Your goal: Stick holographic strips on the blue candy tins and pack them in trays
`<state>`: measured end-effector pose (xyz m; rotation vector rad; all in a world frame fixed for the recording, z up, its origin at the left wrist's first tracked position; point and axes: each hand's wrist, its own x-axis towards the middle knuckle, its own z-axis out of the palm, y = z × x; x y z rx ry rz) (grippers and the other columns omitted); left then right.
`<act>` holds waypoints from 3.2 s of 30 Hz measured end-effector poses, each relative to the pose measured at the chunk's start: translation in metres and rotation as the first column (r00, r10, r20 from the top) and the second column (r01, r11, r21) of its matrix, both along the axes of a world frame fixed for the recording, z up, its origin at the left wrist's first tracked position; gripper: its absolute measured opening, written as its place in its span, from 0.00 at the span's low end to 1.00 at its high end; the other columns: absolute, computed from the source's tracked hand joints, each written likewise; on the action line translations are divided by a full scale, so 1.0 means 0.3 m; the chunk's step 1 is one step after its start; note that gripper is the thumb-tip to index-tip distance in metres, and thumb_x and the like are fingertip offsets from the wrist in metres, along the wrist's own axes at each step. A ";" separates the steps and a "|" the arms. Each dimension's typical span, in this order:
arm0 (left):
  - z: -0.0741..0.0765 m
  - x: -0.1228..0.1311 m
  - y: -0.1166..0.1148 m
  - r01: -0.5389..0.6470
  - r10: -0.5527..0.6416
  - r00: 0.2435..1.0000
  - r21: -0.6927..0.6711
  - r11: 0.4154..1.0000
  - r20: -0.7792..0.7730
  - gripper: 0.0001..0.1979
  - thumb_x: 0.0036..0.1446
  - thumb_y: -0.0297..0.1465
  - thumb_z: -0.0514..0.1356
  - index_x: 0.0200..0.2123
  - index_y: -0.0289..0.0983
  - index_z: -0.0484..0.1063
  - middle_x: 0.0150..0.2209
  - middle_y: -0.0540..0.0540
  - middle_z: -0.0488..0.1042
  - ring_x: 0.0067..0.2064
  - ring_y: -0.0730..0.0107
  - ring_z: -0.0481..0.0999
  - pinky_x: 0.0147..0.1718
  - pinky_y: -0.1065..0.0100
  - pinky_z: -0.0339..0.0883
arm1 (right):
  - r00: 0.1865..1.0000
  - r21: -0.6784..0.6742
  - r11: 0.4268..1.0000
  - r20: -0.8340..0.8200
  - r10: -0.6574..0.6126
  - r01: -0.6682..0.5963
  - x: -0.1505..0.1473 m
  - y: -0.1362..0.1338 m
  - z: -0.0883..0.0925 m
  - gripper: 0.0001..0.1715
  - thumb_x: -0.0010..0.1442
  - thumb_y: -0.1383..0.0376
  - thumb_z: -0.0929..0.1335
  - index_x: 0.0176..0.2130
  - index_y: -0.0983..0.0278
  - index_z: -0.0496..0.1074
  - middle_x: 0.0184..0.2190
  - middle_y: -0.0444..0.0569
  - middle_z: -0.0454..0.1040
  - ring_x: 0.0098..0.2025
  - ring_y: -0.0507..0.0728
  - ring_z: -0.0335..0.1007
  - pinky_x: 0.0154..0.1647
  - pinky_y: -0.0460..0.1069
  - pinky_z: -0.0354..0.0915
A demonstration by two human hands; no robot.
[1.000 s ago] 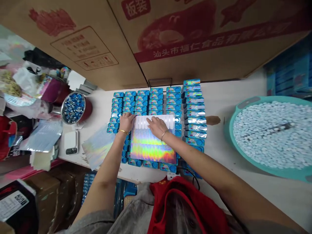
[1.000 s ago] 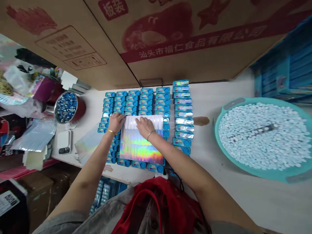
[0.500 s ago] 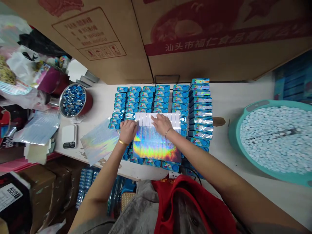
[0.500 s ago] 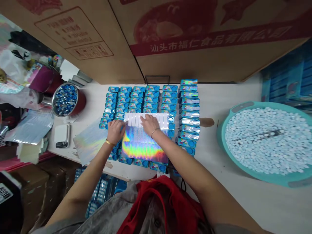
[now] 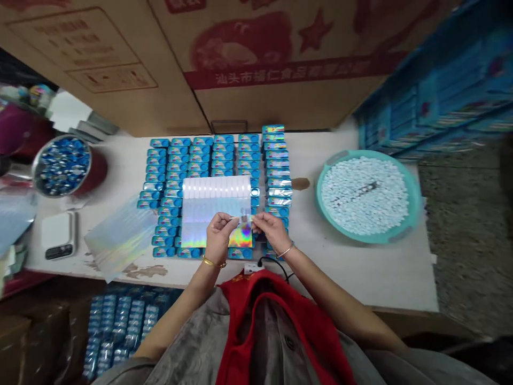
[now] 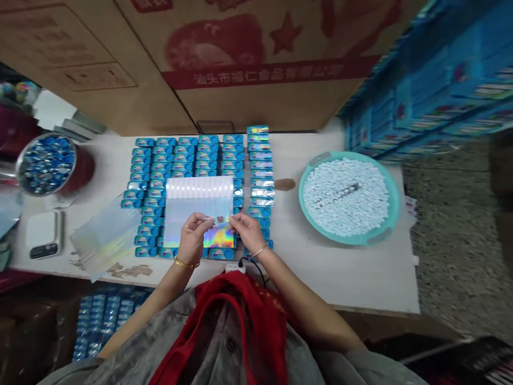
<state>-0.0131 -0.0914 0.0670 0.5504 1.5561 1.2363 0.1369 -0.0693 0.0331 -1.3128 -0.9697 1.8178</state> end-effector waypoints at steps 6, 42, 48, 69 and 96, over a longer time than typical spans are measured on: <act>-0.131 0.224 0.045 0.230 -0.231 0.960 -0.029 0.973 -0.155 0.10 0.48 0.34 0.65 0.23 0.37 0.67 0.23 0.53 0.68 0.28 0.74 0.66 0.31 0.70 0.61 | 0.930 0.140 0.963 0.259 -0.261 0.231 0.246 -0.022 -0.041 0.19 0.53 0.49 0.69 0.25 0.62 0.67 0.20 0.40 0.64 0.24 0.51 0.58 0.27 0.47 0.58; -0.195 -0.202 0.172 0.062 -0.038 0.392 -0.015 0.998 -0.919 0.20 0.56 0.36 0.61 0.51 0.37 0.65 0.50 0.38 0.68 0.52 0.56 0.68 0.53 0.56 0.60 | 0.597 0.476 0.808 0.776 -0.202 -0.345 0.188 0.079 -0.151 0.28 0.67 0.53 0.57 0.56 0.67 0.69 0.41 0.59 0.70 0.44 0.65 0.63 0.46 0.59 0.61; -0.216 -0.490 0.118 -0.300 -0.197 0.439 -0.349 0.888 -0.877 0.19 0.50 0.39 0.65 0.43 0.37 0.71 0.52 0.32 0.67 0.56 0.40 0.64 0.52 0.41 0.57 | 0.457 0.300 0.803 0.888 -0.039 -0.515 -0.068 0.131 -0.138 0.28 0.64 0.53 0.61 0.55 0.67 0.70 0.44 0.60 0.69 0.49 0.68 0.60 0.46 0.59 0.60; 0.177 -0.349 -0.144 -0.089 0.090 0.992 -0.018 0.996 0.084 0.18 0.34 0.37 0.73 0.24 0.38 0.68 0.25 0.52 0.73 0.26 0.75 0.71 0.29 0.70 0.67 | 0.794 0.603 0.740 0.586 -0.160 -0.296 0.076 -0.017 0.135 0.35 0.60 0.48 0.65 0.61 0.60 0.61 0.51 0.59 0.70 0.55 0.67 0.64 0.52 0.64 0.63; 0.272 -0.448 -0.039 0.139 -0.018 0.674 0.103 0.985 -0.739 0.11 0.53 0.37 0.59 0.23 0.38 0.66 0.22 0.53 0.65 0.27 0.74 0.62 0.28 0.72 0.57 | 0.547 0.250 0.486 0.353 0.759 -0.837 0.022 0.202 0.343 0.29 0.54 0.43 0.68 0.20 0.62 0.59 0.17 0.37 0.54 0.21 0.47 0.49 0.23 0.45 0.47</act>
